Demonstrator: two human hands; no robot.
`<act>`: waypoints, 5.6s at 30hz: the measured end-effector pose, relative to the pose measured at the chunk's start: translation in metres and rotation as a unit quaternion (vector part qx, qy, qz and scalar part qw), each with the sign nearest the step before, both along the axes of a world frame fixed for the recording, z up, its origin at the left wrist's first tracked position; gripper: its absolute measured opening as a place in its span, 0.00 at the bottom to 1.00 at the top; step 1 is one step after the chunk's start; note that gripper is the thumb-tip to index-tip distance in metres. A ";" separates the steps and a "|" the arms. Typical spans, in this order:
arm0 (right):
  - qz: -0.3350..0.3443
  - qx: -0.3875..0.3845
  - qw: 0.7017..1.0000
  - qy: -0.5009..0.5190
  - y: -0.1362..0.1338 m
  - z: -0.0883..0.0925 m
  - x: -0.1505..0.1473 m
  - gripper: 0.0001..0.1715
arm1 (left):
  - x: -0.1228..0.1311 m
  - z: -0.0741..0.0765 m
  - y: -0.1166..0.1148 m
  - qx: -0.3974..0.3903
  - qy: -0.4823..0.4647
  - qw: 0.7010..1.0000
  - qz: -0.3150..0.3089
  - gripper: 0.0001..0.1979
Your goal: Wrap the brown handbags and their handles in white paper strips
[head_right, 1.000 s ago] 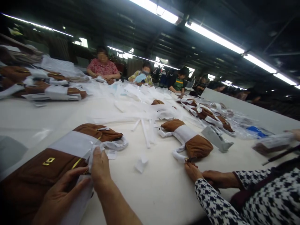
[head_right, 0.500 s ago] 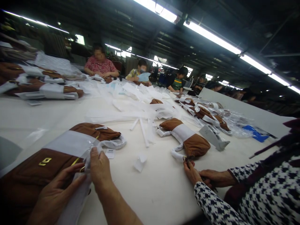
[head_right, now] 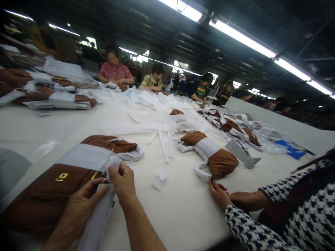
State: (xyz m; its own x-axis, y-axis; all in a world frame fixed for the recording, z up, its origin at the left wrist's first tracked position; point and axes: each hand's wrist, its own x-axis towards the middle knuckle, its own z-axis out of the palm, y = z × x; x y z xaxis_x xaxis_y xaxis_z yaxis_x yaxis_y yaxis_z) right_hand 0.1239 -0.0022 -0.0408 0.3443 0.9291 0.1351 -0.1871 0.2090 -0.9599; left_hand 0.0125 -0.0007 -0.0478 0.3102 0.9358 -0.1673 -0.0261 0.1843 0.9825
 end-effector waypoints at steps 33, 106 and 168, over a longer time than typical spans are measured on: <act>0.023 -0.101 0.981 0.166 -0.047 -0.042 -0.011 0.27 | 0.026 -0.010 0.005 -0.054 -0.267 0.961 0.041 0.24; -0.200 0.250 0.849 -0.420 -0.045 0.011 -0.056 0.29 | -0.019 0.029 0.014 -0.041 -0.270 0.958 0.091 0.15; -0.126 -0.122 0.971 -0.164 -0.090 -0.058 0.104 0.12 | 0.010 -0.007 -0.001 -0.067 -0.160 0.985 0.016 0.19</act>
State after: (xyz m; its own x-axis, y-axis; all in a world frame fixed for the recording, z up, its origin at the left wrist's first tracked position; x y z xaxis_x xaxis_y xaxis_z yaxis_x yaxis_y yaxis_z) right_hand 0.2279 -0.0926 -0.0985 0.5400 0.8394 0.0611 0.1634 -0.0333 -0.9860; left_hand 0.0226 -0.0012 -0.0553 0.3384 0.9221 -0.1877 -0.3380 0.3053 0.8902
